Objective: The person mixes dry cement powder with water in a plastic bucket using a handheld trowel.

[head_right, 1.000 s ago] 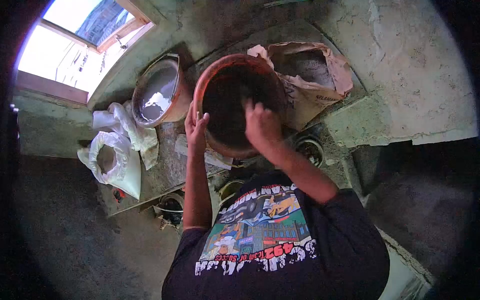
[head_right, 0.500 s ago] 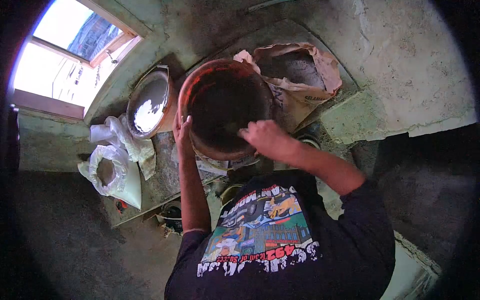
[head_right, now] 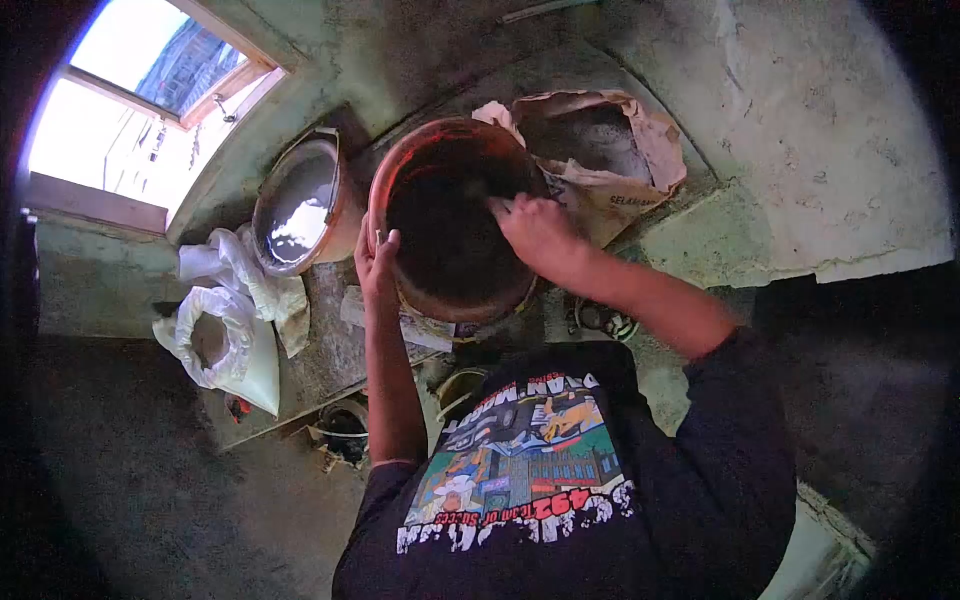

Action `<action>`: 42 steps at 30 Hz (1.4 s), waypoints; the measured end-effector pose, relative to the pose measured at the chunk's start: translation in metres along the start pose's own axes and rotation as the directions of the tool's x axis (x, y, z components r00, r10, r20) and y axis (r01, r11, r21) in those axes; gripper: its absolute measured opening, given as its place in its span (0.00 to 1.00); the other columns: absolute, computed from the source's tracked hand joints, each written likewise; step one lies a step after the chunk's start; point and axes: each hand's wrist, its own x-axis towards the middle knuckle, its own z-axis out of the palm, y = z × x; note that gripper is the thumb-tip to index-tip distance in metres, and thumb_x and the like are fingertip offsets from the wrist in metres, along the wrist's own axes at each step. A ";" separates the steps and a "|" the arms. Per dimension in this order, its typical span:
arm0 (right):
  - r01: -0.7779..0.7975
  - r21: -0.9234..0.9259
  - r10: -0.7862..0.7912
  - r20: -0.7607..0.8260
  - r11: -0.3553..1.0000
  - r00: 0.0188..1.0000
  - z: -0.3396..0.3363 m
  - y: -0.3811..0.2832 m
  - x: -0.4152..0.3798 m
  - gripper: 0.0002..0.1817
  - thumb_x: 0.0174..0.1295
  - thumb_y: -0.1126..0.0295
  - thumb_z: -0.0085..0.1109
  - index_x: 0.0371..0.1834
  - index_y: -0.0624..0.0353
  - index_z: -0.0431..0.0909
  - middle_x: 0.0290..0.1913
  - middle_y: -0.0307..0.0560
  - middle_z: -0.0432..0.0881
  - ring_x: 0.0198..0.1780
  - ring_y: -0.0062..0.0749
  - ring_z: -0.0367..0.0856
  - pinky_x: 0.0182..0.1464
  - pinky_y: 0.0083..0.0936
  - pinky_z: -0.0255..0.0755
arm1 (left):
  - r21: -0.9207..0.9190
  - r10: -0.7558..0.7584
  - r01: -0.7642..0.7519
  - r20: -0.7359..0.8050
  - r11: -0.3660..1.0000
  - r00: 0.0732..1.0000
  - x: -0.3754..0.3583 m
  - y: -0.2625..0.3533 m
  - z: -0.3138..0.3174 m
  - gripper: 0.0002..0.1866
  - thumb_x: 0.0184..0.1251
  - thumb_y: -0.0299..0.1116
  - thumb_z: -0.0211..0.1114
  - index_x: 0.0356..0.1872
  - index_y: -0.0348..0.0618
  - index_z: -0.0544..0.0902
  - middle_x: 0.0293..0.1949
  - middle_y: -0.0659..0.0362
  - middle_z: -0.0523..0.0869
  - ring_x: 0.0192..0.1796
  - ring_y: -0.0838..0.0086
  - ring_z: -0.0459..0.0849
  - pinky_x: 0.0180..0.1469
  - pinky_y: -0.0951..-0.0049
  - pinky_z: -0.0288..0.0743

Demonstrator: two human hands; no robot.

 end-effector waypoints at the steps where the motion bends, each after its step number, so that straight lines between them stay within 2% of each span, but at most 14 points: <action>1: 0.008 -0.003 -0.008 -0.002 1.000 1.000 -0.001 -0.002 -0.003 0.24 0.59 0.72 0.55 0.62 0.53 0.76 0.33 0.50 0.81 0.32 0.40 0.86 0.31 0.32 0.81 | -0.019 -0.012 0.012 -0.016 1.000 1.000 0.000 0.000 0.002 0.31 0.64 0.36 0.66 0.66 0.34 0.71 0.60 0.57 0.75 0.64 0.70 0.71 0.69 0.70 0.58; 3: -0.015 0.016 0.010 0.240 1.000 0.971 -0.005 -0.012 -0.012 0.23 0.61 0.71 0.54 0.61 0.56 0.76 0.33 0.52 0.83 0.33 0.44 0.88 0.32 0.35 0.82 | -0.005 -0.013 0.013 -0.021 1.000 1.000 0.001 0.004 0.005 0.31 0.64 0.36 0.66 0.66 0.34 0.71 0.61 0.57 0.75 0.64 0.70 0.71 0.69 0.70 0.58; 5: -0.046 0.097 0.017 0.278 0.994 0.960 -0.016 -0.020 -0.018 0.20 0.57 0.72 0.58 0.55 0.59 0.79 0.32 0.54 0.84 0.34 0.46 0.88 0.34 0.39 0.82 | 0.011 -0.014 0.015 -0.021 1.000 1.000 0.001 0.005 0.005 0.31 0.64 0.35 0.66 0.66 0.34 0.71 0.61 0.57 0.74 0.64 0.70 0.71 0.69 0.70 0.58; 7: -0.024 0.285 -0.086 0.366 0.958 0.927 -0.023 -0.024 -0.023 0.17 0.51 0.72 0.62 0.46 0.62 0.82 0.31 0.57 0.85 0.37 0.51 0.88 0.38 0.43 0.82 | -0.047 0.001 -0.002 -0.028 0.999 1.000 0.002 0.003 0.008 0.30 0.63 0.34 0.66 0.66 0.34 0.71 0.62 0.57 0.74 0.65 0.70 0.71 0.69 0.69 0.58; 8: -0.121 0.370 -0.035 0.389 0.921 0.920 -0.029 -0.029 -0.025 0.14 0.48 0.72 0.64 0.40 0.64 0.83 0.33 0.62 0.85 0.40 0.56 0.87 0.42 0.45 0.82 | -0.050 0.000 -0.002 -0.026 0.999 1.000 0.002 0.003 0.007 0.30 0.63 0.34 0.66 0.66 0.34 0.71 0.62 0.57 0.74 0.65 0.70 0.71 0.69 0.69 0.58; 12: -0.266 0.555 -0.009 0.442 0.788 0.897 -0.018 -0.032 -0.032 0.16 0.55 0.70 0.61 0.48 0.62 0.81 0.36 0.67 0.84 0.42 0.60 0.85 0.46 0.50 0.79 | 0.001 -0.002 0.002 -0.022 1.000 1.000 0.002 0.001 0.005 0.31 0.62 0.32 0.66 0.66 0.34 0.71 0.62 0.57 0.75 0.66 0.69 0.71 0.70 0.69 0.58; 14: -0.222 0.730 -0.042 0.325 0.646 0.945 -0.017 -0.036 -0.040 0.21 0.57 0.68 0.61 0.55 0.58 0.80 0.39 0.66 0.84 0.44 0.62 0.84 0.48 0.49 0.79 | 0.024 -0.003 0.004 -0.032 1.000 0.999 0.000 -0.001 0.003 0.31 0.62 0.32 0.66 0.66 0.34 0.71 0.62 0.57 0.75 0.66 0.69 0.71 0.70 0.69 0.58; 19: -0.211 0.738 -0.012 0.285 0.641 0.958 -0.074 -0.038 -0.051 0.27 0.58 0.65 0.63 0.64 0.51 0.78 0.38 0.63 0.84 0.43 0.60 0.83 0.48 0.48 0.78 | -0.011 0.022 -0.023 -0.035 1.000 0.999 -0.001 0.000 0.003 0.30 0.63 0.32 0.66 0.66 0.34 0.71 0.62 0.56 0.75 0.65 0.69 0.72 0.69 0.69 0.59; 21: -0.249 0.670 -0.028 0.374 0.700 0.927 -0.077 -0.035 -0.055 0.26 0.58 0.65 0.63 0.63 0.49 0.79 0.37 0.63 0.84 0.43 0.59 0.84 0.47 0.48 0.78 | -0.037 -0.010 0.008 -0.049 0.999 0.999 -0.003 0.001 0.004 0.30 0.63 0.32 0.65 0.66 0.34 0.71 0.62 0.56 0.75 0.65 0.69 0.72 0.69 0.69 0.59; 27: -0.296 0.590 0.031 0.416 0.751 0.909 -0.025 -0.010 -0.041 0.24 0.55 0.66 0.63 0.58 0.44 0.83 0.38 0.59 0.85 0.42 0.58 0.85 0.47 0.47 0.79 | -0.031 -0.047 0.044 -0.074 0.999 0.996 -0.009 -0.003 -0.001 0.31 0.63 0.33 0.66 0.66 0.33 0.71 0.62 0.56 0.74 0.65 0.69 0.71 0.69 0.69 0.59; 28: -0.278 0.642 0.054 0.345 0.715 0.937 -0.020 -0.006 -0.036 0.22 0.54 0.67 0.62 0.56 0.43 0.84 0.38 0.58 0.86 0.42 0.58 0.84 0.47 0.47 0.78 | 0.000 -0.032 0.032 -0.067 0.999 0.997 -0.010 -0.004 -0.002 0.31 0.63 0.33 0.66 0.66 0.33 0.71 0.62 0.56 0.74 0.65 0.69 0.71 0.69 0.69 0.59; 31: -0.306 0.554 0.078 0.395 0.774 0.915 -0.026 -0.001 -0.022 0.22 0.53 0.67 0.62 0.55 0.43 0.84 0.38 0.59 0.86 0.43 0.57 0.85 0.48 0.47 0.78 | -0.020 -0.040 0.039 -0.014 0.999 0.999 -0.009 -0.003 -0.008 0.31 0.62 0.34 0.66 0.66 0.33 0.71 0.64 0.56 0.74 0.66 0.69 0.71 0.70 0.68 0.58; 34: -0.240 0.467 0.080 0.337 0.851 0.938 -0.030 -0.002 -0.020 0.23 0.53 0.68 0.61 0.55 0.42 0.84 0.37 0.59 0.86 0.43 0.57 0.85 0.47 0.48 0.78 | -0.012 0.007 -0.007 -0.004 1.000 1.000 -0.008 -0.003 -0.010 0.31 0.62 0.34 0.66 0.66 0.33 0.72 0.64 0.56 0.74 0.67 0.69 0.70 0.71 0.68 0.57; 42: -0.301 0.465 0.207 0.244 0.832 0.948 -0.049 -0.005 -0.014 0.22 0.52 0.71 0.61 0.53 0.52 0.84 0.35 0.62 0.85 0.40 0.59 0.85 0.43 0.48 0.79 | -0.016 0.042 -0.042 -0.041 0.999 0.998 -0.014 0.003 0.011 0.29 0.64 0.29 0.65 0.66 0.32 0.72 0.65 0.55 0.72 0.69 0.68 0.69 0.72 0.69 0.57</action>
